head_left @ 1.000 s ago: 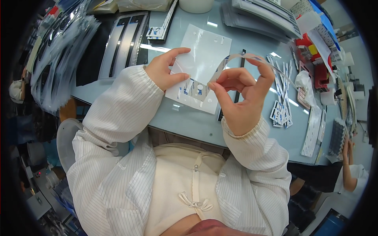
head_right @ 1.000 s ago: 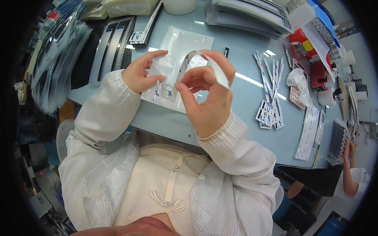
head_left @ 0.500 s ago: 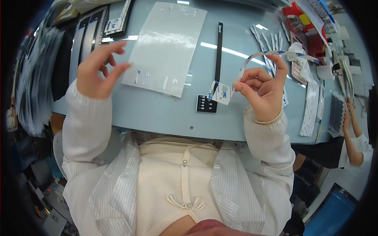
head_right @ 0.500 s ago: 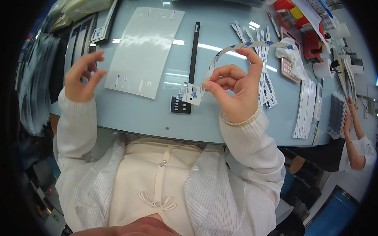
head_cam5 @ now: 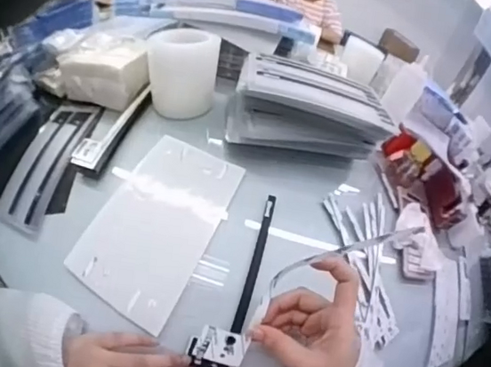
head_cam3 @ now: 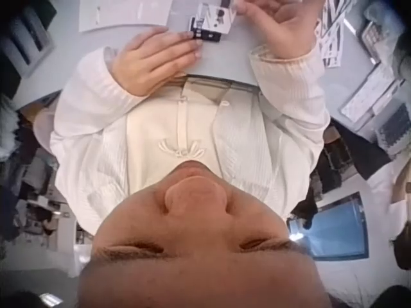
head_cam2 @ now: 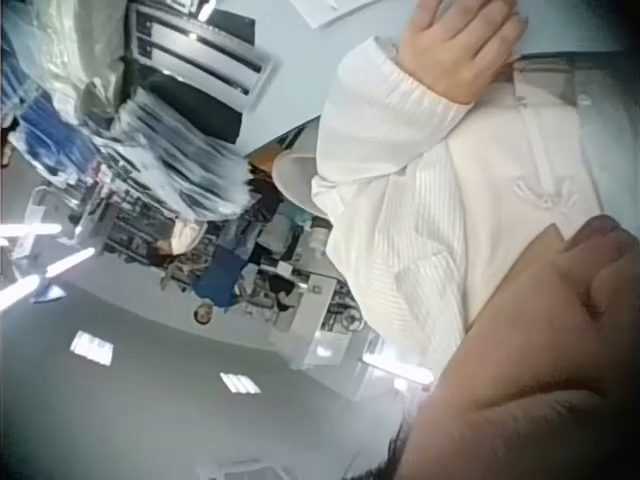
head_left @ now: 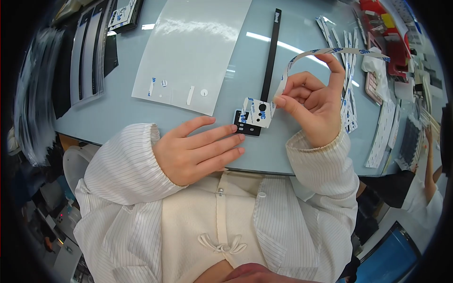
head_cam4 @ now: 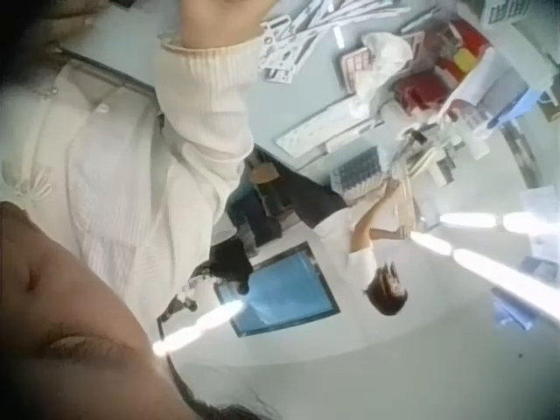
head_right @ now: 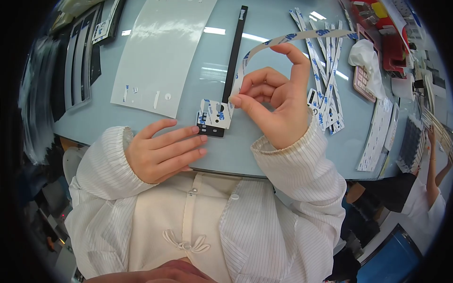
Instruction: Applying adhesive strips to electronic components at a production workbench.
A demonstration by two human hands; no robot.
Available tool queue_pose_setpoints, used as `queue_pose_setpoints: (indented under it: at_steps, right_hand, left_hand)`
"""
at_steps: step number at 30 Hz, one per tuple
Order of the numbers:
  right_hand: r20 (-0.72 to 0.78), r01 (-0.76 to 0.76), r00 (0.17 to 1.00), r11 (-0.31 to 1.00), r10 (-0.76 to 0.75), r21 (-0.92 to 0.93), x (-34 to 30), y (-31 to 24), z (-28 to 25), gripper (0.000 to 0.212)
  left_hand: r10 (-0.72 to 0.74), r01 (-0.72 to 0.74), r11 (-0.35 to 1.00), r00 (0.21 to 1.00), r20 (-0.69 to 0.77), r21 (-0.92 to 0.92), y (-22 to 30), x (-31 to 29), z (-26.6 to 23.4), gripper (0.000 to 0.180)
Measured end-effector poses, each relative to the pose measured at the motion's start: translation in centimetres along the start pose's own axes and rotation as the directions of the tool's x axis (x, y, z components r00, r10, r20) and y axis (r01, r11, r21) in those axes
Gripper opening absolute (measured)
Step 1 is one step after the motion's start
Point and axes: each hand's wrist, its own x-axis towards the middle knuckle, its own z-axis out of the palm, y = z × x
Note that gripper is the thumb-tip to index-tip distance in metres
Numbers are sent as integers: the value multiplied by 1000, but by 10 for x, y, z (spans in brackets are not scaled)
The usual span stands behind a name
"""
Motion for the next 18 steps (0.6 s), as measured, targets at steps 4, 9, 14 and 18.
queue_pose_setpoints:
  at_steps: [4, 9, 14, 18]
  right_hand:
    - [17, -7, 1000, 1000, 7, 5, -3, 4, 2, 84]
    - [61, 14, 998, 1000, -13, -13, -9, 6, 6, 87]
    - [89, 51, 995, 998, -48, -40, -10, 7, 10, 81]
    - [70, 40, 997, 999, -38, -26, -12, 7, 11, 82]
  left_hand:
    - [14, -15, 1000, 991, -134, 0, -1, -1, 5, 32]
    - [65, -44, 995, 969, -240, 90, -3, -7, 5, 18]
    - [28, -2, 995, 969, -245, 105, -3, -8, 2, 20]
    - [13, 13, 995, 966, -256, 97, -3, -10, 3, 21]
